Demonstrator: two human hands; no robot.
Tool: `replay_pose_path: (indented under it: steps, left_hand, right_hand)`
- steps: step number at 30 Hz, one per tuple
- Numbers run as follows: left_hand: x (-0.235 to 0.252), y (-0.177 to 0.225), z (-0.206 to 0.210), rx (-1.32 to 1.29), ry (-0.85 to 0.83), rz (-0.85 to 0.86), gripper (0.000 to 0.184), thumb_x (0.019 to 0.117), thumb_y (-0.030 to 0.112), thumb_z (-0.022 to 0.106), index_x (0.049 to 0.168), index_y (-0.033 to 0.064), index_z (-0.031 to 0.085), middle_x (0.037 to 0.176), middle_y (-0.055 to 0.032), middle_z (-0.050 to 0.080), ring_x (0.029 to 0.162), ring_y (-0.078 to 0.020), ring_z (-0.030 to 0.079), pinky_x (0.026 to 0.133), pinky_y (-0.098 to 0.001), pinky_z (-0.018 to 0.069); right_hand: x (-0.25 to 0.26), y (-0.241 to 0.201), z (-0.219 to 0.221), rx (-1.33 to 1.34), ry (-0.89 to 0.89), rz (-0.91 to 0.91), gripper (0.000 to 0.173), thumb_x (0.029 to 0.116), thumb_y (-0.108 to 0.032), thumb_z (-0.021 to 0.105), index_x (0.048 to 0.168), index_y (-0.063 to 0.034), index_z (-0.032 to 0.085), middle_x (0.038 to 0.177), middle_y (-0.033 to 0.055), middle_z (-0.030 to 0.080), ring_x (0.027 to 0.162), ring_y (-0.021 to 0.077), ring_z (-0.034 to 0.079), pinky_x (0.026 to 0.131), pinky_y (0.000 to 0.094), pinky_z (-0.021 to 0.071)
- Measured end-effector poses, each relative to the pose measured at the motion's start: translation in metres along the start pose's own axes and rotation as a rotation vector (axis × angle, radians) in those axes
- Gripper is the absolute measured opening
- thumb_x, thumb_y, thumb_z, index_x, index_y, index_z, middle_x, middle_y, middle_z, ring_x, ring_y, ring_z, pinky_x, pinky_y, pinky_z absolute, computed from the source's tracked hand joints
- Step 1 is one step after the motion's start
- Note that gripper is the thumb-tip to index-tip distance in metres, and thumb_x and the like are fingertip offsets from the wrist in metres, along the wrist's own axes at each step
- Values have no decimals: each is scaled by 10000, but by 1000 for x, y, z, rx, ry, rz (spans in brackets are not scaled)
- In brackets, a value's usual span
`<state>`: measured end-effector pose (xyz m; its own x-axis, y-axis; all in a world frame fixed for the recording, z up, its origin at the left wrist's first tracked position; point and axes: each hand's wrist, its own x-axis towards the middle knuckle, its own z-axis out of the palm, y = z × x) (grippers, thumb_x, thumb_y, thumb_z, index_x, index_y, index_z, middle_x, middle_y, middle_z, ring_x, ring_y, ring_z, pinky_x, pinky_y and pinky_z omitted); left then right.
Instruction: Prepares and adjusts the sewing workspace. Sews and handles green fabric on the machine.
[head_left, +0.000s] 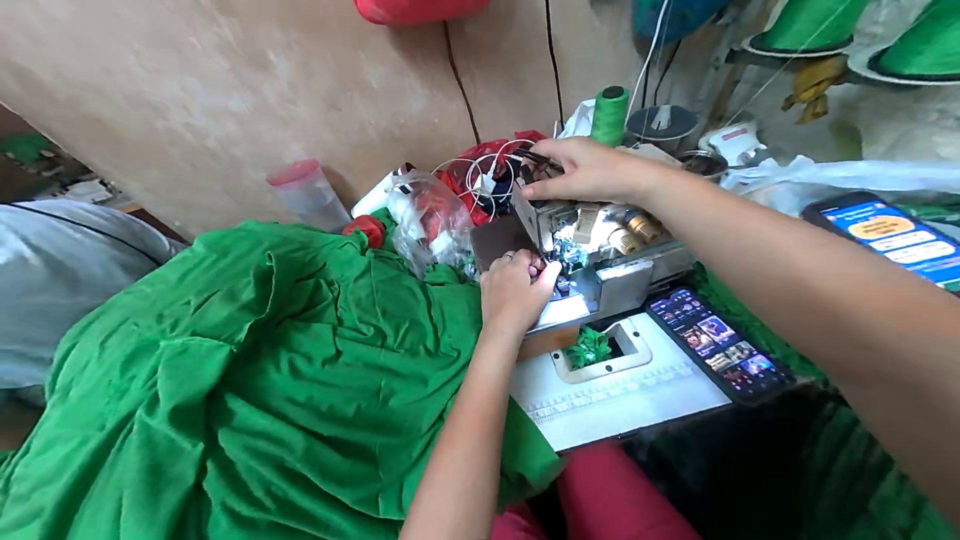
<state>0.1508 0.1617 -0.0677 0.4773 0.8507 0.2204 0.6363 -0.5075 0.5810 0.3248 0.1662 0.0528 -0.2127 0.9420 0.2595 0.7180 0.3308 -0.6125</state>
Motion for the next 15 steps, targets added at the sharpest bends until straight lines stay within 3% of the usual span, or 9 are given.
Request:
replay_pose_path:
  steps: [2,6,8,12,15]
  left_hand:
    - [-1,-1,0,2,-1,1,349,1011,394,607,1049,62,708,1020,-112,683,1046,-289,633,947,-547,446]
    - [-1,2,-1,-17,11,-35,300,993,346,633,999,55,702,967,-118,668,978,-296,635,906,-547,462]
    - [-2,2,-9,-43,-4,-97,248,967,277,637,977,35,688,953,-145,650,946,-317,629,850,-546,488]
    - [-4,-10,-40,-27,-43,-206,242,972,195,600,1076,-3,693,1035,-222,668,978,-376,655,843,-595,518]
    - [-5,-22,-47,127,76,-111,279,935,115,628,1172,-23,679,1171,-269,640,1131,-445,609,938,-635,487]
  right_hand:
    - [0,3,2,-2,32,-32,368,938,-219,738,1215,-2,631,1090,163,671,1004,234,637,905,453,502]
    - [0,5,3,61,85,-74,333,878,-152,792,1126,-11,620,961,101,622,789,149,564,728,354,486]
    - [-1,4,3,84,98,-84,331,862,-131,806,1105,-10,616,925,79,610,729,113,534,688,313,475]
    - [0,7,4,134,91,-81,322,863,-123,801,1099,-6,615,924,73,600,736,108,534,693,306,476]
    - [2,6,4,93,45,-23,347,907,-170,761,1187,-11,632,1001,106,653,873,157,609,813,374,509]
